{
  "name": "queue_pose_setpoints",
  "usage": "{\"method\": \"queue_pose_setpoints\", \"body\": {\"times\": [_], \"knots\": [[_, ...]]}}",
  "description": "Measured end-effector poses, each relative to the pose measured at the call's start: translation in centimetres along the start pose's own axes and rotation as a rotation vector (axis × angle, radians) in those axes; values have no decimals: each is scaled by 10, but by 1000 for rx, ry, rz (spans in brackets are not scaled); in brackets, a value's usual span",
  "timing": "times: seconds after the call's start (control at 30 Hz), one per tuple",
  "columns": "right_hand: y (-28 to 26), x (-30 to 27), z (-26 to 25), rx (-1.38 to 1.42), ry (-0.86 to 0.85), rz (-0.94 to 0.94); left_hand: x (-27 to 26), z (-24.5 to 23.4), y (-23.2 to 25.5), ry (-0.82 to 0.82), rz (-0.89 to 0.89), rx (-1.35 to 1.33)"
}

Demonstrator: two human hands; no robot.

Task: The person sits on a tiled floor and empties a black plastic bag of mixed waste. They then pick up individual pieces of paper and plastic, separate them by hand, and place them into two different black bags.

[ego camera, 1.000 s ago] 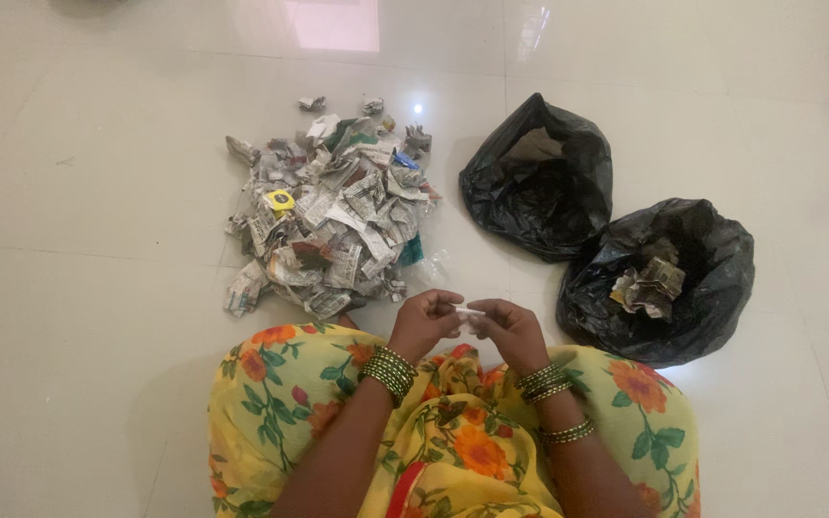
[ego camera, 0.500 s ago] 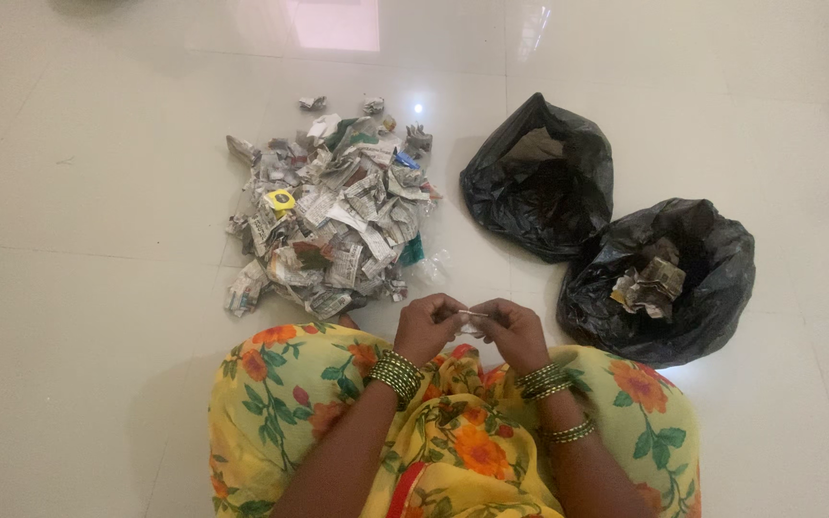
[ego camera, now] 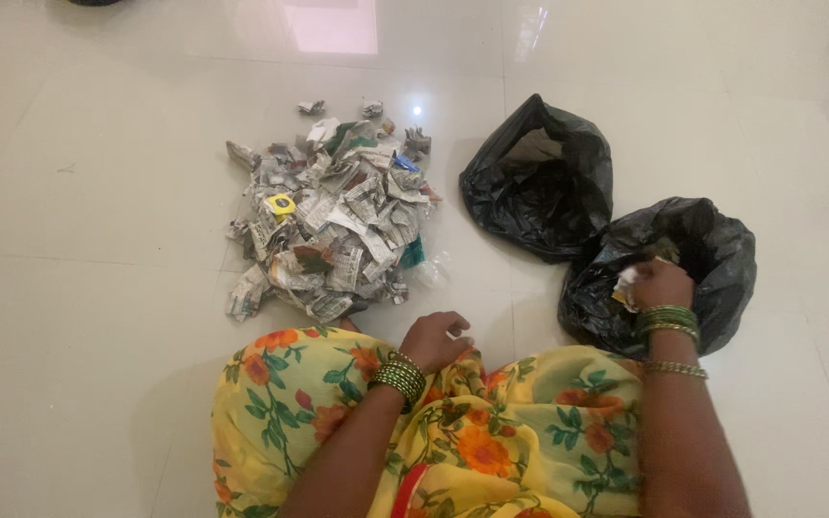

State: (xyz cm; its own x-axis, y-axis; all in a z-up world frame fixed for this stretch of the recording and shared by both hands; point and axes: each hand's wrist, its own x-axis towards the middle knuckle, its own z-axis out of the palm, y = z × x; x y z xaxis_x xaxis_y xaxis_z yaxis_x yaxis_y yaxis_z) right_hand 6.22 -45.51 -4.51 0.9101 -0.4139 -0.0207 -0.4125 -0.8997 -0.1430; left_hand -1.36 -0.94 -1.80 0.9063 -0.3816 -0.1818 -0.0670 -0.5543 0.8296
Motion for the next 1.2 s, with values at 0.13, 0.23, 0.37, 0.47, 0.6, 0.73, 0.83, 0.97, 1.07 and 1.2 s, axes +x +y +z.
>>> {"method": "queue_pose_setpoints", "body": {"times": [0.13,0.23,0.37,0.47,0.6,0.73,0.83,0.97,1.07,1.2], "knots": [[53,13,9,-36,-101,156,-3,-1,7,-95,-56,164],[63,10,18,-32,-317,297,-5,-1,12,-168,-92,235],[66,0,29,99,-426,430,-6,-2,11,-277,-143,288],[64,-5,32,258,-460,517,-4,2,10,-359,-134,414],[58,5,33,172,-425,453,-5,8,2,-392,-106,483],[52,17,32,38,-295,376,-6,10,-7,-389,-85,505],[51,13,28,-15,-49,372,-6,12,-7,-415,-91,518],[34,18,16,-124,24,343,-7,9,4,-454,-145,533],[23,19,9,-15,-97,457,-13,3,10,-458,-174,500],[25,24,13,124,-249,589,-13,-2,20,-489,-198,512]]}}
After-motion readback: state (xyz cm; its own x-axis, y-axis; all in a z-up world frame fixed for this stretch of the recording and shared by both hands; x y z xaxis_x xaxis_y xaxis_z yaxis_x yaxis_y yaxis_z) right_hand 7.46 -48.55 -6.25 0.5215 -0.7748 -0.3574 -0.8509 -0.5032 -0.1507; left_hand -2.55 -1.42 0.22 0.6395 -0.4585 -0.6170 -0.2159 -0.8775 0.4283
